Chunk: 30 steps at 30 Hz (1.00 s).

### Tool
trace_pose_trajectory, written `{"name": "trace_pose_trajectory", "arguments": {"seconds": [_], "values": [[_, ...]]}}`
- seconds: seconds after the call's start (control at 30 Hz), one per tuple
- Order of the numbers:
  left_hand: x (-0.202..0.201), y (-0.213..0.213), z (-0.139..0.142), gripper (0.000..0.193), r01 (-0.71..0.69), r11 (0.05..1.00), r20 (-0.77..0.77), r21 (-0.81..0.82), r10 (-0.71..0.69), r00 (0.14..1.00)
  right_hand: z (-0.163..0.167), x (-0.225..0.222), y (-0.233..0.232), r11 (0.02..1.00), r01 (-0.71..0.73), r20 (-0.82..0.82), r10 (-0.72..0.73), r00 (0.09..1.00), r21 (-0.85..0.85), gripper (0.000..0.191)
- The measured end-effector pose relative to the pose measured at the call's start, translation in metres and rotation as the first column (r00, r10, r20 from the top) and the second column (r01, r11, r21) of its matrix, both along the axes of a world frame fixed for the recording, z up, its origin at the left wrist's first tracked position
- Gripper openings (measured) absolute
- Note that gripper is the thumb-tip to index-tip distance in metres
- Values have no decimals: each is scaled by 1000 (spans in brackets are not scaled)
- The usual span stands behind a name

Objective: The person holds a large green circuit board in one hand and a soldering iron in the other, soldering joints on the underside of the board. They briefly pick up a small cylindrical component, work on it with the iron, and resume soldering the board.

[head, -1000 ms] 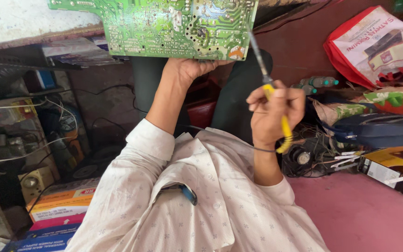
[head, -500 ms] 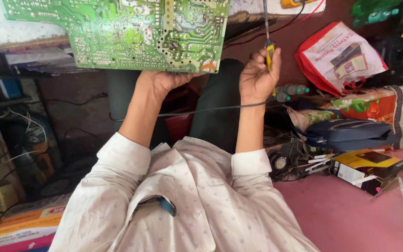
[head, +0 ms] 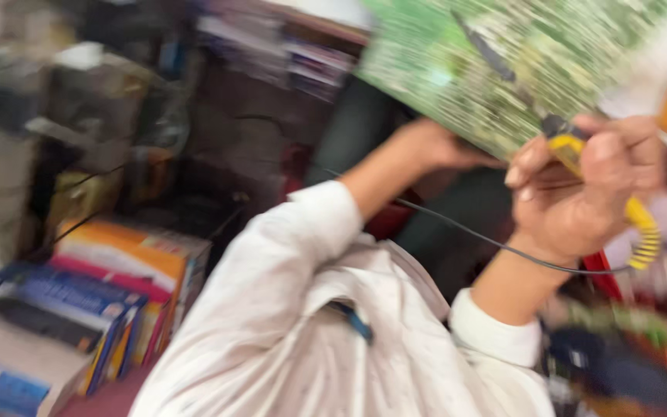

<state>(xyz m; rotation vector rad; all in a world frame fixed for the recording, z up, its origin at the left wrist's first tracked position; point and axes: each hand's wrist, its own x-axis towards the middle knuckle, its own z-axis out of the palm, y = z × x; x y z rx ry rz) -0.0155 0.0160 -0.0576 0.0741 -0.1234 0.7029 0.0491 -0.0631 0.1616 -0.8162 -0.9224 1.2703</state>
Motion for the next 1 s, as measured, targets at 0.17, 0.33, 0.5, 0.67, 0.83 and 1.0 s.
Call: {"name": "trace_pose_trajectory", "arguments": {"seconds": [0.17,0.33,0.5,0.67,0.83,1.0], "values": [[-5,-3,18,39,62,940,-34,-337,-78,996,14,-119,87,937,-340,475,264,839,79,15],[-14,-7,18,39,33,921,-62,-388,-62,996,-12,-183,139,888,-443,602,289,744,122,15],[-15,-9,10,39,33,915,-63,-401,-64,996,-29,-205,146,889,-409,748,129,651,204,16],[-14,-15,5,39,37,908,-63,-418,-70,996,-44,-204,144,905,-378,743,116,660,195,20],[-16,-18,-6,41,35,908,-73,-417,-71,995,-61,-197,140,841,-437,751,57,658,319,22],[-9,-18,-15,42,84,896,-58,-436,-121,991,-56,-109,67,905,-300,488,124,864,301,8]]}}
